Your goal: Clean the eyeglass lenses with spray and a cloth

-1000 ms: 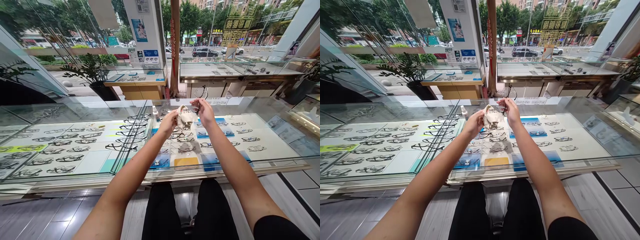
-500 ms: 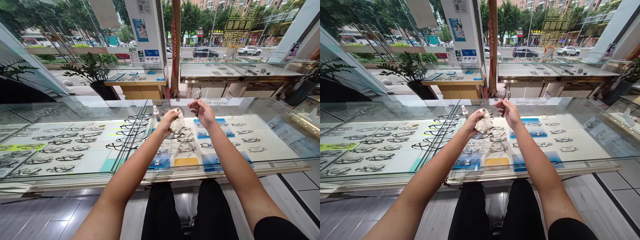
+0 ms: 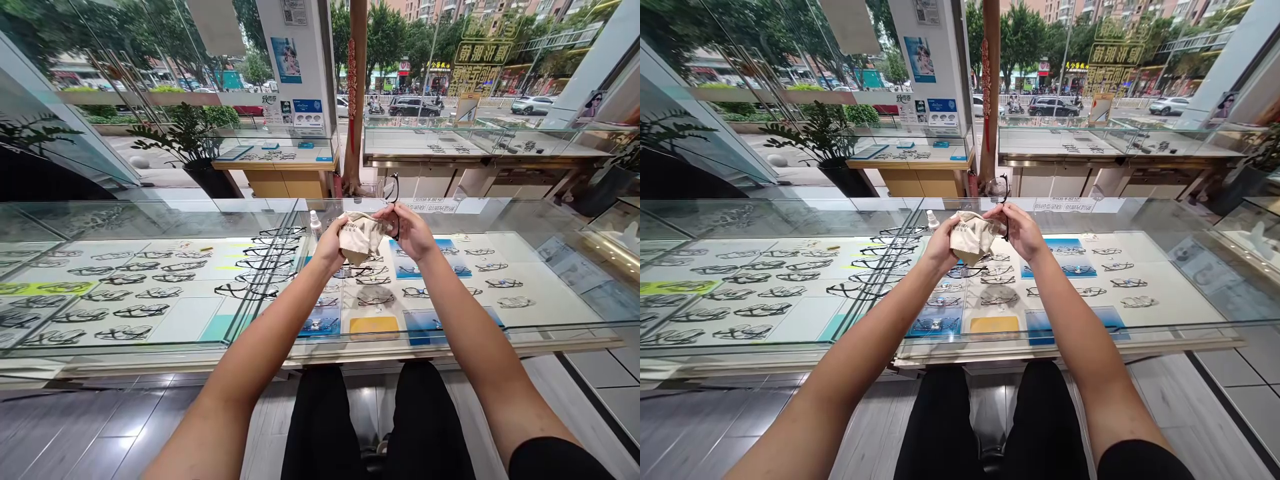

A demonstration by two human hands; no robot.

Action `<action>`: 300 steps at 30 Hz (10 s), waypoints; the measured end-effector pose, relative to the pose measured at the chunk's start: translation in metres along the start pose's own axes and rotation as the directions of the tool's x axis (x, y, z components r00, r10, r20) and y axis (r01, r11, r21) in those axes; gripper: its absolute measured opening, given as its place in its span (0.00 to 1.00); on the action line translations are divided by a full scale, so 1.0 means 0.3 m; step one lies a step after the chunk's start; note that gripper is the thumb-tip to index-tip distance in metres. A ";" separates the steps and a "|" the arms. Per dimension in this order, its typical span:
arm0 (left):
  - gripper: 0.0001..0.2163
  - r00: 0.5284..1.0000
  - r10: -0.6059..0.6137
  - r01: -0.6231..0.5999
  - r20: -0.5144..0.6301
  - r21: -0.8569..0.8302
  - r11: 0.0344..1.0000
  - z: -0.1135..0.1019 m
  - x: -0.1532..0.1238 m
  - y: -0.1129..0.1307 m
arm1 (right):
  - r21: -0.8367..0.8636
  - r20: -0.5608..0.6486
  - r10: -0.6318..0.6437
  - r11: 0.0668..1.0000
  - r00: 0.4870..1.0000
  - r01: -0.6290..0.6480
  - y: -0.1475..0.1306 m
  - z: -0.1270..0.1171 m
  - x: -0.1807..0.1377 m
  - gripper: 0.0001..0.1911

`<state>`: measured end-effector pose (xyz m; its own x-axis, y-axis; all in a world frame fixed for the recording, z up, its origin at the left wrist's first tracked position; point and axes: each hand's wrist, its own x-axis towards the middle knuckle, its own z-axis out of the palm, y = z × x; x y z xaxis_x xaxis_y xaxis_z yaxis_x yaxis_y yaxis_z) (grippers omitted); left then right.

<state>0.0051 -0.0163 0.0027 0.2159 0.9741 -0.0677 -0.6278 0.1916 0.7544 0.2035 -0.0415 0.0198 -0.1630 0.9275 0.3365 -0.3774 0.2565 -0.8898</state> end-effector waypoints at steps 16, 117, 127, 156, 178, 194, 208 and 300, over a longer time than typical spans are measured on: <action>0.13 0.998 0.056 -0.056 0.013 -0.030 0.998 -0.002 0.003 0.022 | 0.031 -0.041 -0.062 0.997 0.997 0.064 -0.023 -0.004 -0.008 0.18; 0.26 0.914 0.090 -0.303 0.395 0.519 0.799 0.003 -0.093 0.042 | -0.099 -0.069 -0.038 0.995 0.997 0.031 0.041 0.048 -0.005 0.28; 0.19 0.868 0.341 -0.495 0.361 0.573 0.653 0.010 -0.095 0.027 | -0.133 -0.112 -0.095 0.988 0.989 0.080 0.048 0.047 0.001 0.28; 0.12 0.832 0.472 -0.528 0.293 0.682 0.506 0.008 -0.120 0.038 | -0.076 -0.194 -0.142 0.989 0.971 0.129 0.046 0.023 0.011 0.21; 0.14 0.769 0.365 -0.639 0.526 0.656 0.402 0.015 -0.133 0.013 | -0.111 -0.165 -0.132 0.987 0.977 0.114 0.059 0.056 0.002 0.26; 0.29 0.928 -0.096 -0.096 0.360 0.478 0.873 0.001 -0.100 0.017 | -0.039 -0.076 -0.021 0.999 0.997 0.018 0.038 0.071 -0.023 0.26; 0.28 0.903 -0.114 -0.020 0.415 0.304 0.952 0.012 -0.104 0.013 | -0.008 0.017 0.029 1.000 0.999 -0.029 0.045 0.094 -0.028 0.24; 0.27 0.843 -0.062 -0.181 0.535 0.390 0.903 -0.015 -0.079 0.002 | 0.088 -0.110 0.043 0.996 0.993 -0.034 0.071 0.065 0.001 0.24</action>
<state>-0.0038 -0.0387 0.0019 0.6210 0.7445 0.2452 -0.3139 -0.0505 0.9481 0.1777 -0.0411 0.0068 -0.0775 0.9620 0.2617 -0.4500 0.2005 -0.8702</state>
